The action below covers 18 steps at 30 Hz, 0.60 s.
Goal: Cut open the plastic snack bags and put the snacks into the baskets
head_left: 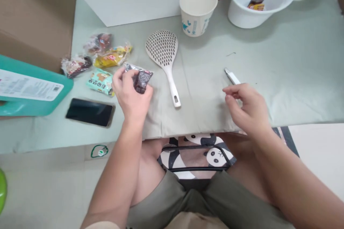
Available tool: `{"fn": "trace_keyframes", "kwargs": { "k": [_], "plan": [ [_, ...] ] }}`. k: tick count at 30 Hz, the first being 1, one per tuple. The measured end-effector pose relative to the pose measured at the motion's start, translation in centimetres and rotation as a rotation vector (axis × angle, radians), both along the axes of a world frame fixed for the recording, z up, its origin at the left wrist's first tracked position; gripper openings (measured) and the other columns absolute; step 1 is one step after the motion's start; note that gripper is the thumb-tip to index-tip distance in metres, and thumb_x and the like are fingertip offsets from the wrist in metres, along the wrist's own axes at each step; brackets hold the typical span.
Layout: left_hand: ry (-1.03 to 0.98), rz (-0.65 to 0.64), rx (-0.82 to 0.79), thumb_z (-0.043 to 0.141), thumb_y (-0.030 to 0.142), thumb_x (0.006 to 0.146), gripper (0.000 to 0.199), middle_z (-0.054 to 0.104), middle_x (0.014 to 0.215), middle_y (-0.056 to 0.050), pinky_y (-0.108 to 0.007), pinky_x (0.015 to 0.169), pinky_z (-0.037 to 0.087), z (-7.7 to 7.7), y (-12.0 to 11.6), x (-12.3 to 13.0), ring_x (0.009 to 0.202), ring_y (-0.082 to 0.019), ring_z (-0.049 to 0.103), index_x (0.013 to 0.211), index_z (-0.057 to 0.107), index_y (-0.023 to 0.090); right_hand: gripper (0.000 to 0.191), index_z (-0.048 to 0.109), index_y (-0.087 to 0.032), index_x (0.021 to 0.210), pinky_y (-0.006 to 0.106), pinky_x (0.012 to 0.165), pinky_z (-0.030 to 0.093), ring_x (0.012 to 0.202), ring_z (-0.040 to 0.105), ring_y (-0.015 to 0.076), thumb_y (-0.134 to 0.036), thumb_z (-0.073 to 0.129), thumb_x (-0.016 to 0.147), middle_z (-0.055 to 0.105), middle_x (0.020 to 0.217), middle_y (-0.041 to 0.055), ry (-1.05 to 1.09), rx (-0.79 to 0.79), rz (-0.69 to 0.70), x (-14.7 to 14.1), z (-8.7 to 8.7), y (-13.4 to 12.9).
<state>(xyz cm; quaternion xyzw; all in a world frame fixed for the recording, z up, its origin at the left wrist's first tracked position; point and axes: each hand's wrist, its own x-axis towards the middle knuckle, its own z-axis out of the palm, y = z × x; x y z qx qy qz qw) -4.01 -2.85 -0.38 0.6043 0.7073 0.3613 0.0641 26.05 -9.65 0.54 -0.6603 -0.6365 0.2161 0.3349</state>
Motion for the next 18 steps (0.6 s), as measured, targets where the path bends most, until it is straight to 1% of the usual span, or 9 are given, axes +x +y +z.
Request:
{"fn": "trace_keyframes", "kwargs": {
  "k": [1, 3, 6, 7, 9, 11, 12, 15, 18],
  "plan": [
    [-0.018, -0.022, -0.001, 0.077, 0.01, 0.071, 0.048, 0.049, 0.145, -0.009, -0.05, 0.131, 0.029, -0.4, 0.2, 0.0, 0.15, -0.032, 0.042, 0.114, 0.061, 0.025, 0.016, 0.07, -0.024, 0.096, 0.039, 0.077, 0.057, 0.081, 0.068, 0.0203, -0.025, 0.056, 0.088, 0.076, 0.099, 0.0076, 0.032, -0.01, -0.033, 0.6, -0.3, 0.2],
    [-0.094, -0.013, 0.06, 0.078, 0.006, 0.065, 0.047, 0.054, 0.134, -0.01, -0.053, 0.127, 0.032, -1.3, 0.9, -0.3, 0.141, -0.036, 0.048, 0.106, 0.061, 0.023, 0.018, 0.071, -0.023, 0.097, 0.036, 0.074, 0.056, 0.08, 0.068, 0.0193, -0.025, 0.056, 0.086, 0.075, 0.095, 0.0064, 0.1, -0.017, -0.082, 1.5, -0.7, 0.3],
    [-0.207, -0.027, 0.195, 0.075, 0.01, 0.064, 0.046, 0.059, 0.123, -0.007, -0.05, 0.121, 0.038, -1.8, 1.4, -0.2, 0.132, -0.03, 0.054, 0.105, 0.059, 0.022, 0.02, 0.072, -0.022, 0.099, 0.034, 0.073, 0.054, 0.078, 0.066, 0.0182, -0.024, 0.056, 0.087, 0.073, 0.091, 0.0052, 0.145, -0.007, -0.09, 2.2, -1.1, -0.2],
    [-0.327, -0.049, 0.234, 0.074, 0.014, 0.063, 0.048, 0.06, 0.119, -0.006, -0.047, 0.115, 0.044, -1.7, 1.3, 0.4, 0.124, -0.027, 0.058, 0.108, 0.058, 0.023, 0.02, 0.071, -0.022, 0.099, 0.035, 0.073, 0.054, 0.077, 0.065, 0.0182, -0.025, 0.056, 0.087, 0.072, 0.09, 0.0052, 0.139, -0.001, -0.081, 2.4, -1.1, -0.4],
    [-0.733, -0.138, 0.208, 0.073, 0.025, 0.062, 0.052, 0.064, 0.113, -0.005, -0.04, 0.101, 0.053, -1.1, 0.3, 2.3, 0.109, -0.023, 0.064, 0.111, 0.055, 0.024, 0.019, 0.071, -0.023, 0.1, 0.037, 0.074, 0.053, 0.08, 0.065, 0.0199, -0.025, 0.056, 0.087, 0.071, 0.093, 0.0063, 0.085, 0.027, -0.078, 2.8, -1.3, -0.8],
    [-1.218, -0.249, -0.027, 0.071, 0.036, 0.067, 0.047, 0.068, 0.116, -0.004, -0.038, 0.093, 0.057, -0.2, -1.1, 4.9, 0.112, -0.024, 0.067, 0.11, 0.053, 0.027, 0.019, 0.07, -0.023, 0.1, 0.041, 0.08, 0.053, 0.088, 0.065, 0.0238, -0.025, 0.057, 0.087, 0.07, 0.097, 0.0088, -0.026, 0.077, -0.114, 3.2, -1.7, -0.8],
    [-1.39, -0.314, -0.175, 0.067, 0.042, 0.071, 0.042, 0.069, 0.121, -0.006, -0.038, 0.093, 0.058, 0.2, -1.9, 6.2, 0.117, -0.025, 0.067, 0.108, 0.056, 0.026, 0.02, 0.07, -0.023, 0.1, 0.044, 0.084, 0.053, 0.092, 0.064, 0.0261, -0.025, 0.057, 0.086, 0.069, 0.1, 0.0104, -0.094, 0.101, -0.142, 3.4, -2.0, -0.6],
    [-1.635, -0.417, -0.528, 0.063, 0.053, 0.075, 0.048, 0.073, 0.121, -0.011, -0.04, 0.094, 0.06, 0.8, -3.6, 9.2, 0.122, -0.032, 0.069, 0.109, 0.064, 0.019, 0.028, 0.07, -0.021, 0.109, 0.051, 0.09, 0.05, 0.101, 0.062, 0.0323, -0.027, 0.06, 0.083, 0.068, 0.111, 0.0155, -0.27, 0.095, -0.195, 4.0, -3.2, 0.1],
    [-1.728, -0.412, -0.671, 0.071, 0.047, 0.072, 0.05, 0.075, 0.118, -0.012, -0.039, 0.099, 0.059, 0.4, -3.9, 10.7, 0.122, -0.032, 0.069, 0.111, 0.066, 0.016, 0.036, 0.069, -0.019, 0.117, 0.052, 0.087, 0.049, 0.099, 0.061, 0.0344, -0.027, 0.06, 0.083, 0.069, 0.111, 0.0176, -0.356, -0.006, -0.177, 4.0, -3.9, 0.9]
  ]
}}
